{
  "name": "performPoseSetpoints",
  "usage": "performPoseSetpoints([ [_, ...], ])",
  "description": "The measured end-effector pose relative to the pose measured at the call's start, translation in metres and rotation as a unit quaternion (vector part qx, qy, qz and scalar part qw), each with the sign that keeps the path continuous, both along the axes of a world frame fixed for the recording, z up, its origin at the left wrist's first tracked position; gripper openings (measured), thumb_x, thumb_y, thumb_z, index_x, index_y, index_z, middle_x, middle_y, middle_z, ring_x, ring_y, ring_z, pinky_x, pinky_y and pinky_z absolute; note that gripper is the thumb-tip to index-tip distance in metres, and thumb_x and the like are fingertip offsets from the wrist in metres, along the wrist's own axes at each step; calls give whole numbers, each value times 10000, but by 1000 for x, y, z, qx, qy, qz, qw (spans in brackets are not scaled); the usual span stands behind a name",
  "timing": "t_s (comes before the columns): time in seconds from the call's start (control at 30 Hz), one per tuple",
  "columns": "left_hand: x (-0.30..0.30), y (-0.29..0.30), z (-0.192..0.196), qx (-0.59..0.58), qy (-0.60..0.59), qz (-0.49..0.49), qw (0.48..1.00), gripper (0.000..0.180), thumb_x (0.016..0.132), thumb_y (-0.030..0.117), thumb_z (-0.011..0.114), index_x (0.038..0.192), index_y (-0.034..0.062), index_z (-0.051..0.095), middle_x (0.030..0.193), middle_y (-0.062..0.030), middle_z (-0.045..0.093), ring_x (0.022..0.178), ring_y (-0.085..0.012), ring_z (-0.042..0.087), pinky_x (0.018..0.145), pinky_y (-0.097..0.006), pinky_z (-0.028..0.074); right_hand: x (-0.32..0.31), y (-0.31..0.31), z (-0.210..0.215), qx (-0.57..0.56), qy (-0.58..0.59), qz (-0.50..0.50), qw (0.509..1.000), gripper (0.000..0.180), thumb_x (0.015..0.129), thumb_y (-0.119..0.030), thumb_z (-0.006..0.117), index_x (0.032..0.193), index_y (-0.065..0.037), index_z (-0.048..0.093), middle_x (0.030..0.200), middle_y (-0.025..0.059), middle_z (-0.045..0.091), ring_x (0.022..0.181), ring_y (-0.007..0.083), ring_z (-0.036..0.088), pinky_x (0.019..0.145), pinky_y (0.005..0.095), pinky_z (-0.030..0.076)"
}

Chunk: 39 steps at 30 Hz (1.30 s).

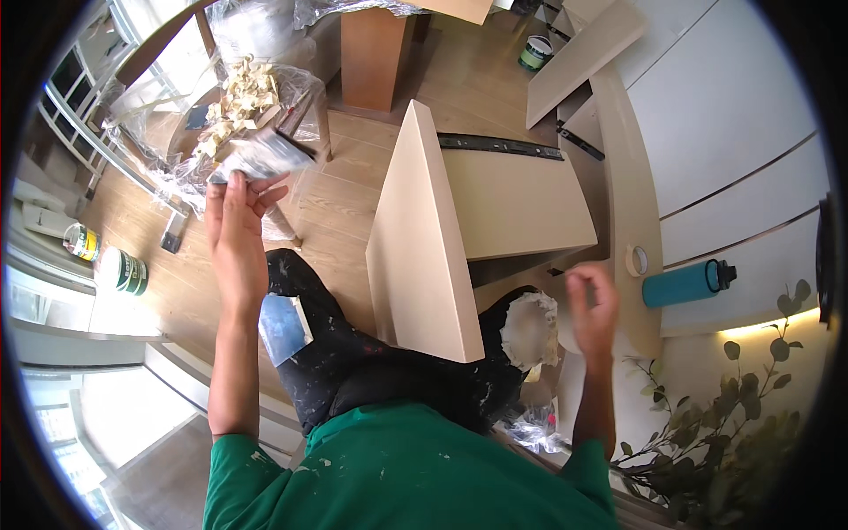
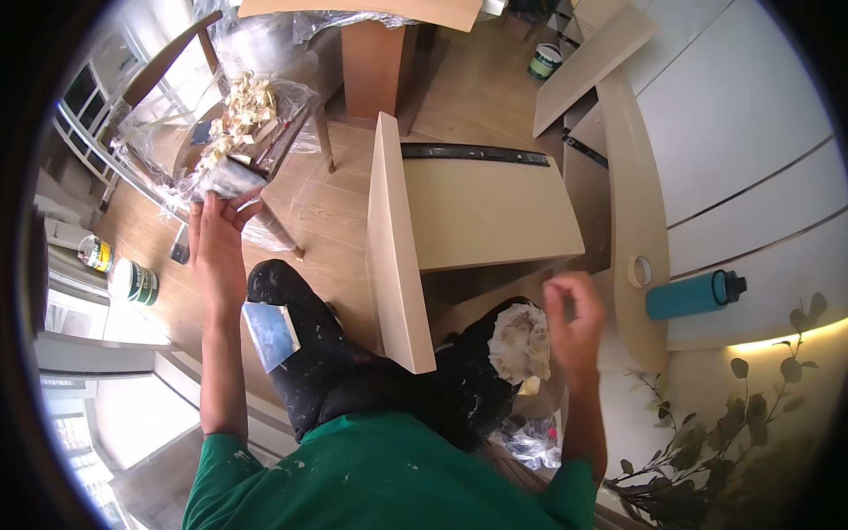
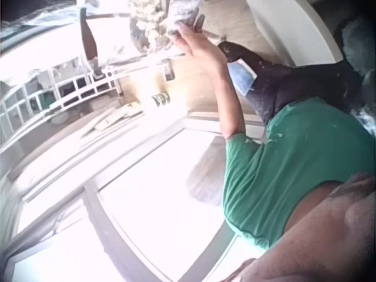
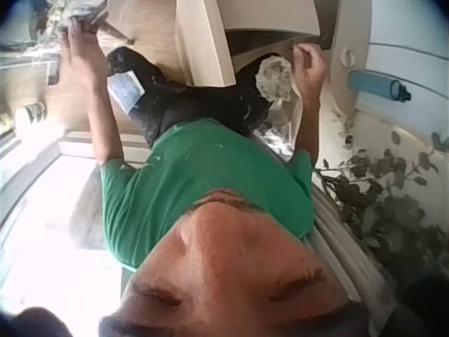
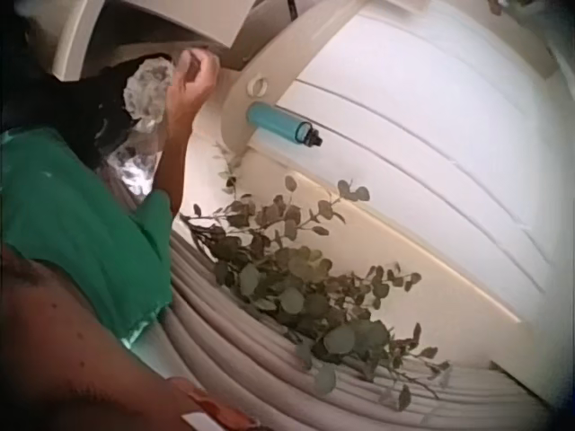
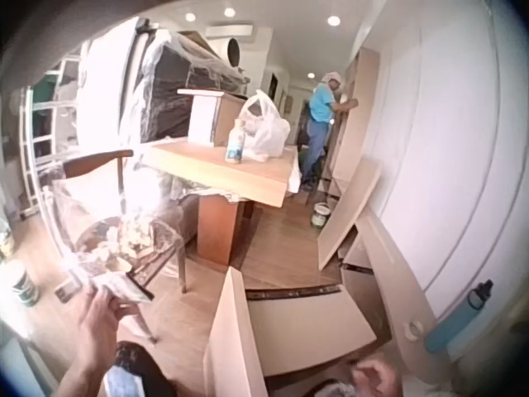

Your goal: The person applies a substance to the inner corners of a wooden drawer using a putty knife and a cloth, then sands the outer edges and surface of the drawer with a sanding block.

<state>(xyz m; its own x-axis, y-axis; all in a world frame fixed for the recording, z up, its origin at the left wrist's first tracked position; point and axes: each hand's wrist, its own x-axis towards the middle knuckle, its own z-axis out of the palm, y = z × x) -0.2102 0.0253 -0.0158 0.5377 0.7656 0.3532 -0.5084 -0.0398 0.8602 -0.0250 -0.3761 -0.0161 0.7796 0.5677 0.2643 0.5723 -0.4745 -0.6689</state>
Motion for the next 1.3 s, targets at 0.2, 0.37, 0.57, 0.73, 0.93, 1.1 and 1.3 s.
performPoseSetpoints([
  [0.2, 62, 14, -17, -155, -22, -44, 987, 410, 1049, 392, 446, 1166, 2, 493, 1060, -174, 655, 955, -230, 647, 877, -363, 488, -38, -9, -126, -197, -177, -81, 961, 448, 843, -242, 720, 1202, -16, 576, 1335, 221, 505, 1200, 433, 498, 970, 508, 418],
  [0.37, 144, 8, 2, -145, -17, -78, 986, 412, 1035, 421, 483, 1174, 33, 488, 1023, -131, 670, 941, -199, 659, 848, -338, 494, -30, -34, -134, -81, -146, -100, 981, 281, 904, -104, 632, 1167, -17, 585, 1143, 223, 594, 1044, 372, 586, 890, 428, 470],
  [0.57, 205, -12, 13, -120, 9, -132, 984, 337, 1012, 394, 546, 1087, 66, 529, 846, -77, 669, 768, -144, 637, 708, -288, 499, -39, 13, 4, 195, -14, -111, 974, 161, 912, -15, 611, 1068, 17, 588, 967, 94, 590, 880, 137, 562, 793, 265, 451],
  [0.73, 211, -16, 9, -25, 73, -107, 991, 292, 993, 327, 580, 842, 77, 588, 591, 13, 487, 539, -89, 459, 558, -250, 394, -58, 77, 82, 106, -79, 110, 985, 154, 818, -29, 734, 970, -19, 715, 1024, 107, 584, 880, 197, 598, 781, 284, 477],
  [0.93, 214, -23, 12, -24, 88, -108, 990, 289, 993, 314, 568, 855, 62, 601, 582, 8, 497, 540, -85, 472, 561, -249, 391, -88, 94, 80, 13, -15, 237, 971, 259, 762, 13, 761, 1015, -40, 761, 965, 87, 615, 814, 176, 609, 675, 273, 493],
  [1.1, 213, -25, 12, -12, 89, -82, 993, 321, 987, 329, 554, 826, 56, 608, 566, -7, 513, 524, -96, 484, 567, -264, 403, -82, 93, 78, -21, -36, 225, 973, 323, 722, 49, 742, 1029, -52, 743, 974, 96, 624, 829, 218, 629, 690, 313, 515],
  [1.3, 214, -23, 10, -5, 81, -74, 994, 345, 984, 310, 538, 806, 21, 597, 539, -34, 541, 512, -119, 511, 582, -301, 436, -41, 144, 82, -21, 11, 184, 983, 194, 808, -6, 710, 1002, -8, 723, 868, 88, 632, 727, 194, 626, 661, 286, 489],
])
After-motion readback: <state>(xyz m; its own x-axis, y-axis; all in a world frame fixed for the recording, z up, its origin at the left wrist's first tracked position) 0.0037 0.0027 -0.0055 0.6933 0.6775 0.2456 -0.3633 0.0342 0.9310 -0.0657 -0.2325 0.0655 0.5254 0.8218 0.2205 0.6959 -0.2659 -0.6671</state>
